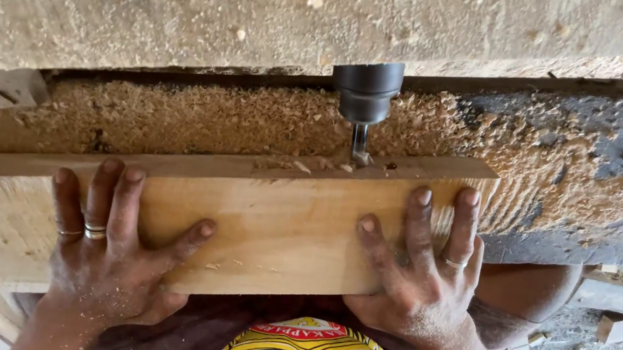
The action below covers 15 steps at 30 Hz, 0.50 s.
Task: Drilling a series of holes into a wooden plank using a power drill
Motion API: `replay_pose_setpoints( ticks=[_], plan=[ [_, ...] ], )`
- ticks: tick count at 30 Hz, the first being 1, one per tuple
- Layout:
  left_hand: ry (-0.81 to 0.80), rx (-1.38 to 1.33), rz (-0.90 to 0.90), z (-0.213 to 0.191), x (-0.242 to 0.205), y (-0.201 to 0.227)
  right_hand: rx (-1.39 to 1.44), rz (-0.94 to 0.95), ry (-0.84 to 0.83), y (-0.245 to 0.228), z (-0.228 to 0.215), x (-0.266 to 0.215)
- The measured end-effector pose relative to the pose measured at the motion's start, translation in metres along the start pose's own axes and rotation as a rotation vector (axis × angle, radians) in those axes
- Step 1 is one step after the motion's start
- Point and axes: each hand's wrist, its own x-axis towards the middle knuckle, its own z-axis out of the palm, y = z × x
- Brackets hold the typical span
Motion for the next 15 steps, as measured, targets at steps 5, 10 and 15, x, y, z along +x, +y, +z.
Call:
replay_pose_setpoints(
  ticks=[5, 10, 15],
  plan=[
    [-0.012, 0.02, -0.021, 0.0, 0.003, -0.004, 0.007, -0.026, 0.019, 0.005, 0.002, 0.009],
    [-0.004, -0.006, -0.025, -0.001, 0.009, -0.004, 0.015, -0.019, 0.008, 0.007, -0.003, 0.017],
    [-0.009, -0.029, -0.03, 0.0, 0.01, -0.008, 0.038, -0.012, 0.002, 0.007, -0.01, 0.028]
  ],
)
